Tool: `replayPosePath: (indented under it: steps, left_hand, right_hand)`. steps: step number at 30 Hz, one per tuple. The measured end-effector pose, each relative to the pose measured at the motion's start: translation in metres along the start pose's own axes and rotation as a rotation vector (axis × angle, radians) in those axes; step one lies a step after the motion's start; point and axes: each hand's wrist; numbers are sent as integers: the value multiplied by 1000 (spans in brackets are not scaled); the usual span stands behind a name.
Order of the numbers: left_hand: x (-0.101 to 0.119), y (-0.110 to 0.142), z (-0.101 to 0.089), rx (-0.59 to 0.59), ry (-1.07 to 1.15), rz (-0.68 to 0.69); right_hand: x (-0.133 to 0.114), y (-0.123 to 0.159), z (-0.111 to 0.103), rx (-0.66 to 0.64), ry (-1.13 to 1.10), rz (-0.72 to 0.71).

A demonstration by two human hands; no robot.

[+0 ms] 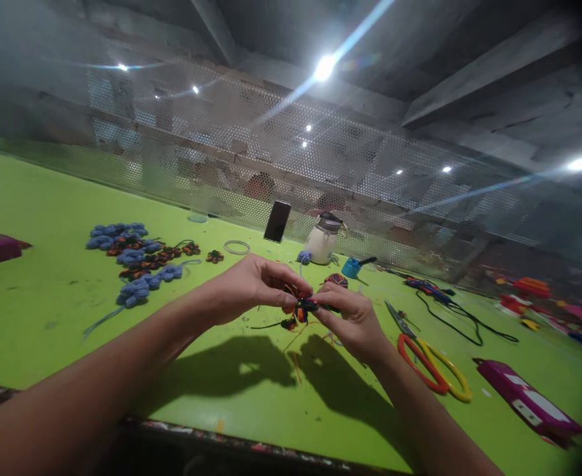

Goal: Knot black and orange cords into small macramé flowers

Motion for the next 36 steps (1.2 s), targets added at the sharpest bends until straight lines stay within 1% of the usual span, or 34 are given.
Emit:
replayPosePath:
  steps: [10, 14, 19, 23, 30, 33, 36]
  left_hand:
    - [5, 0, 4, 3, -82, 79]
    - [4, 0, 6, -6, -58, 98]
    - [2, 0, 7, -16, -62, 81]
    - [3, 1, 9, -23, -82, 70]
    - [4, 1, 7, -42, -65, 69]
    - [3, 0, 6, -30, -24, 26]
    - [1, -1, 4, 10, 16, -22]
  right_hand:
    - [-3, 0, 1, -6, -15, 12]
    - [-4, 0, 0, -3, 50, -36]
    - [-7, -2, -2, -21, 175, -136]
    - [-8, -1, -3, -8, 203, -168]
    - [-4, 2, 0, 52, 254, -188]
    - [-3, 1, 5, 56, 241, -168]
    - [-4, 0, 8, 41, 222, -119]
Point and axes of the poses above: each hand's wrist, its own y-axis away from the middle knuckle, its own z-axis out of the palm, x = y × z, and after that the axes turned 6 degrees about -x, right-handed
